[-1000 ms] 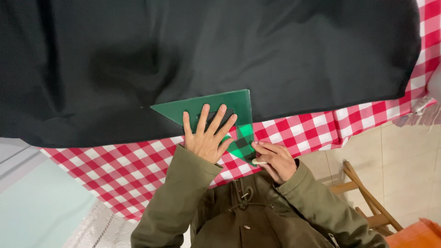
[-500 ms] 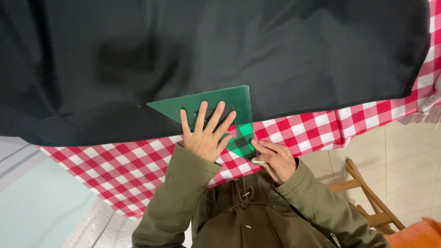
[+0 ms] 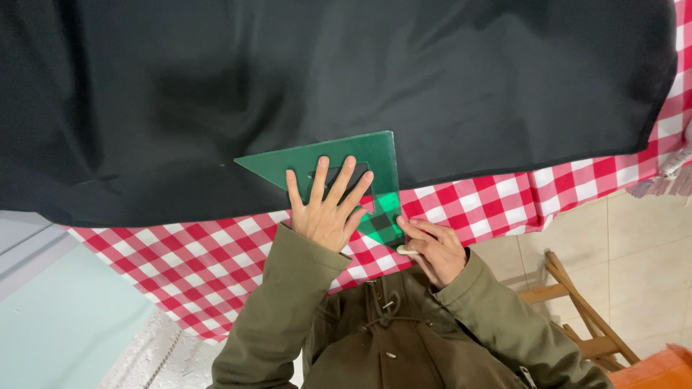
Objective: The person marks a black garment with a set square and chalk, then pins the hem. They fold the hem and iron it flat using an electric iron. The person repeats the folding and ironing process on different sections of the garment.
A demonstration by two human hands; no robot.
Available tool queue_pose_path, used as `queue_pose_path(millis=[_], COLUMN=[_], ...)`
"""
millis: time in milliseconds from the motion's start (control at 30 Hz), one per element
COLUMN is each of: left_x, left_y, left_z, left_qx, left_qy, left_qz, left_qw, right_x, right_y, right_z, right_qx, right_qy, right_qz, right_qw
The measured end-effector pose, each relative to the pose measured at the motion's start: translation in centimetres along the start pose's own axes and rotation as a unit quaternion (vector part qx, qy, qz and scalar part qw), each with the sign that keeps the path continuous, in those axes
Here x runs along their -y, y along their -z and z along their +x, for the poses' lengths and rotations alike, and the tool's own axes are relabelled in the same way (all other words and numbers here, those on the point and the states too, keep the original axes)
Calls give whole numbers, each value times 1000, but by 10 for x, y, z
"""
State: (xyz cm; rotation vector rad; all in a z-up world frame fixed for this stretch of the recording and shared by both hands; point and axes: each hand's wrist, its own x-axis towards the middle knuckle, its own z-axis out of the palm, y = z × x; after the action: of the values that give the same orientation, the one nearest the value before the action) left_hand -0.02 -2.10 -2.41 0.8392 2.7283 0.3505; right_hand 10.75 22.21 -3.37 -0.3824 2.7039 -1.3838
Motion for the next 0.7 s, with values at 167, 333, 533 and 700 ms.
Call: queue_pose_path(millis=[167,333,533,700], left_x=[0,-1,-3,-4], left_y=[-1,0,4,5], left_z=[0,0,3,3], left_qx=[-1,2,5,-8], left_qy=[1,4,10,11], left_qz=[2,0,-2,-4], left_qw=[1000,1000,1000,1000], right_x=[0,-1,1,-6], right_y=[-1,-1,0,-8], right_z=[0,0,0,-8], right_qx=[-3,-3,-6,-6], right_qy=[0,2,-2,-4], right_qz=[3,13,14,16], right_qw=[1000,1000,1000,1000])
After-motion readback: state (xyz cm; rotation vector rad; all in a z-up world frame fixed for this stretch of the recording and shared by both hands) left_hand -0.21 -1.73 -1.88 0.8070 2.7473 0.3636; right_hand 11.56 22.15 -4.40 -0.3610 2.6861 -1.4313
